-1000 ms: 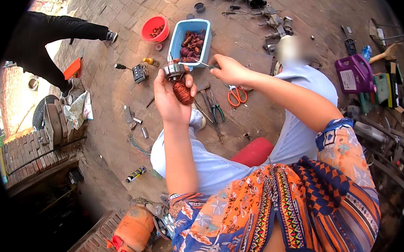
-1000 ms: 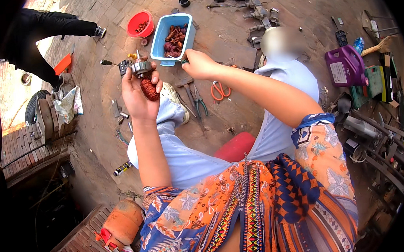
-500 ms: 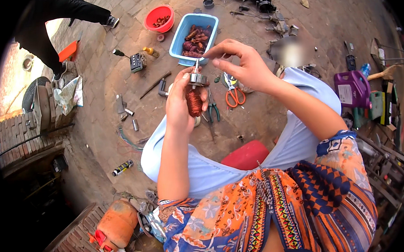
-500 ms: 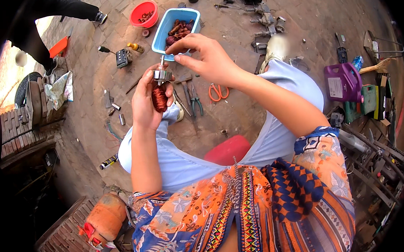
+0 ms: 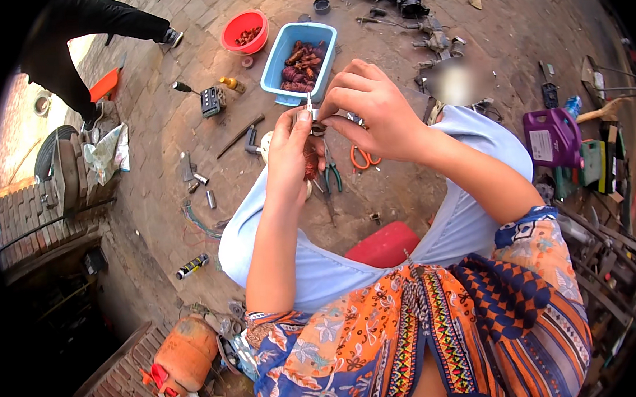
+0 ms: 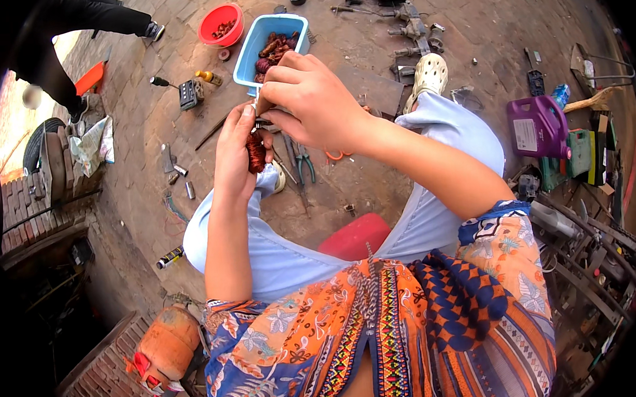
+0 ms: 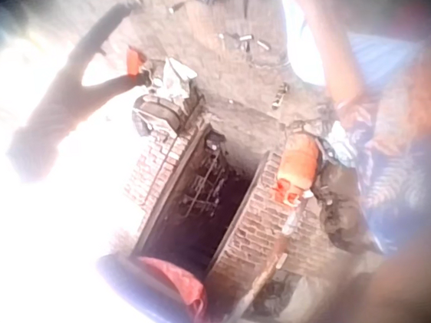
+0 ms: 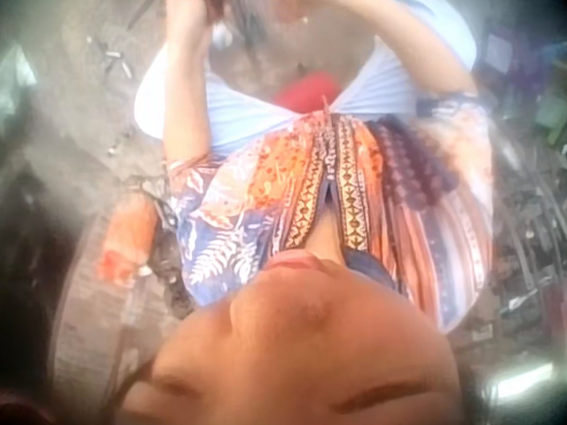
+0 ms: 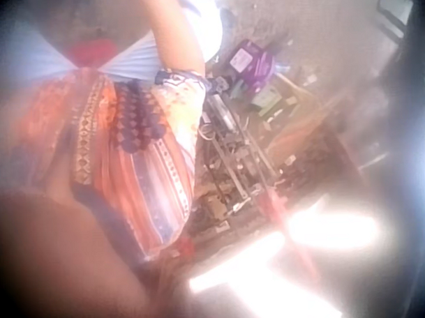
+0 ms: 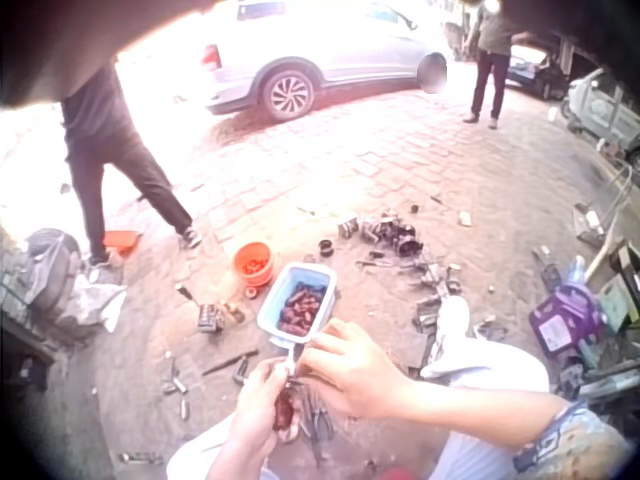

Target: The person sits on the ground and winds copper wire around a green motor stator. They use pliers to cut the wire and tuck the ends into the stator slots. The person handles the stator and wire repeatedly, adjusting the winding and securing the ends.

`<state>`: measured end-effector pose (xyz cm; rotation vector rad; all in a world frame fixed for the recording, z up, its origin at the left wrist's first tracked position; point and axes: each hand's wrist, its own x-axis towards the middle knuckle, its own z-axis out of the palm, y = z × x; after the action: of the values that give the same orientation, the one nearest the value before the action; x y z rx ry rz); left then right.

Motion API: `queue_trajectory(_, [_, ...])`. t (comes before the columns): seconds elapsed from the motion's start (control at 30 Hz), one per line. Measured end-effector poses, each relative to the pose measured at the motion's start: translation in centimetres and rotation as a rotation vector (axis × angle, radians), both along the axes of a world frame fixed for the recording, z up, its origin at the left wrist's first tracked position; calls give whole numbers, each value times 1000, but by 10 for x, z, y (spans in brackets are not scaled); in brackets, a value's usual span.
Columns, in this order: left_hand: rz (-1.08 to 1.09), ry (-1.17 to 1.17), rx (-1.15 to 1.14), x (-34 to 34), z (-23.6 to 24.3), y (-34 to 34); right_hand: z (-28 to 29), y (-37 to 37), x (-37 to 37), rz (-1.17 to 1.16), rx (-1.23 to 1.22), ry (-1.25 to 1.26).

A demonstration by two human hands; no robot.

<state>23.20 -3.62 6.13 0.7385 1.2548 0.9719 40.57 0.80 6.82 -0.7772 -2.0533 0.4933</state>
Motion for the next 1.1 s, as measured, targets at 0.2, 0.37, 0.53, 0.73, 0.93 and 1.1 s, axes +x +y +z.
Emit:
queue_trajectory(0.2, [-82,154,134,2,-5,-3,1,-1,2,56,-414,170])
queue_trajectory(0.37, [-222,108,172,6,-2,-8,-13,-7,6,159,-895,420])
queue_trajectory(0.53, [-164,-28,284,12,-3,-2,-15,4,11,83,-732,339])
queue_trajectory(0.73, [-74,-313,341,16,12,4,-18,14,9,280,-1175,496])
queue_trajectory(0.93, [-13,-311,368,8,21,10,-28,12,12,615,-1440,659])
queue_trajectory(1.1, [-55,-252,336,9,22,7,-33,8,8,387,-1282,464])
